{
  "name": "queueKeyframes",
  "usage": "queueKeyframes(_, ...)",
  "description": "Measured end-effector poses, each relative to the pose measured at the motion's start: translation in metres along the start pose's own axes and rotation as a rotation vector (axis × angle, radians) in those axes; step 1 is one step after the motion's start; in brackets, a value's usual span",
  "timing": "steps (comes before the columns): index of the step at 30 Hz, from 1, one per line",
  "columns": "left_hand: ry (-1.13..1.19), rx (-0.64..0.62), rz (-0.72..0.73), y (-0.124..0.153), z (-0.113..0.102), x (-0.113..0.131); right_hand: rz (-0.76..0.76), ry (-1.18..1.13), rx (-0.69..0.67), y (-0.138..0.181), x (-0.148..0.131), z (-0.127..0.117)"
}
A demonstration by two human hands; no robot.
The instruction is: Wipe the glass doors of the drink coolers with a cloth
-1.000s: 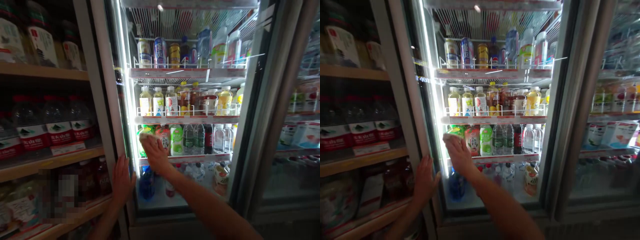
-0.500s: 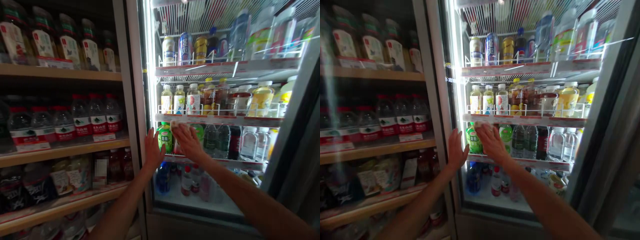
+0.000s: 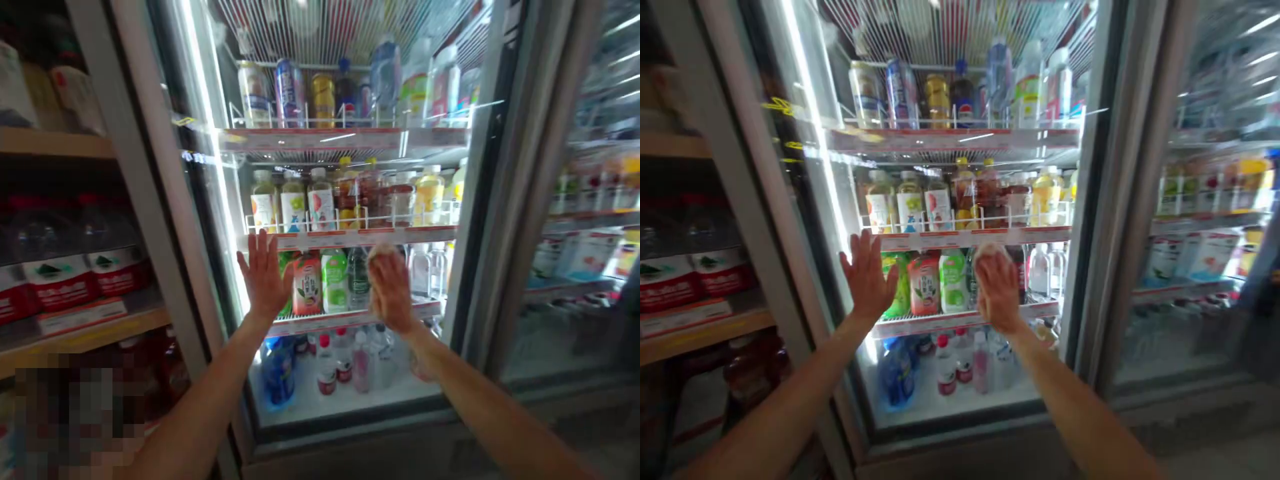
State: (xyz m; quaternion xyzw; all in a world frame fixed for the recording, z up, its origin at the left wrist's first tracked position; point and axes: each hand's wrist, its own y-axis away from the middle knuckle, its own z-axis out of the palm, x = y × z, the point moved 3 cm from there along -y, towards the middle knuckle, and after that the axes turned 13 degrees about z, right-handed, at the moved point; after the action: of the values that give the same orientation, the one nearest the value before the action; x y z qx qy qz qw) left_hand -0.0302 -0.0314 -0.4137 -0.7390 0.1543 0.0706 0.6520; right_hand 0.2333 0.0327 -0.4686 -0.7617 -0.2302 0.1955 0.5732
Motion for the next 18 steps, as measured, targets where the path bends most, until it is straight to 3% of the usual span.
queueKeyframes(2,0.0,0.031,0.014,0.002,0.001,-0.002,-0.054,0.051,0.048,0.005,0.011,0.006)
queueKeyframes(3,-0.005,0.043,0.025,0.002,0.001,-0.002,-0.002,0.069,0.125,0.0,0.027,0.003)
queueKeyframes(5,-0.021,0.053,0.044,0.002,0.0,-0.002,0.216,0.062,0.339,-0.016,0.066,-0.01)
queueKeyframes(7,-0.041,0.055,0.065,0.001,-0.001,-0.001,0.401,0.035,0.516,-0.034,0.085,-0.02)
queueKeyframes(9,-0.053,0.058,0.071,0.0,-0.002,-0.001,0.444,0.015,0.56,-0.046,0.068,-0.018)
queueKeyframes(11,-0.059,0.063,0.074,-0.001,-0.002,-0.001,0.346,-0.015,0.45,-0.05,0.022,-0.005)
queueKeyframes(14,-0.054,0.053,0.082,-0.001,-0.004,-0.003,-0.077,-0.05,0.164,-0.047,-0.047,0.016)
queueKeyframes(16,-0.033,0.033,0.09,0.0,-0.007,-0.005,-0.172,-0.042,0.115,-0.049,-0.053,0.017)
queueKeyframes(18,0.001,0.023,0.097,-0.001,-0.012,-0.004,0.041,-0.046,0.245,-0.059,-0.029,0.006)
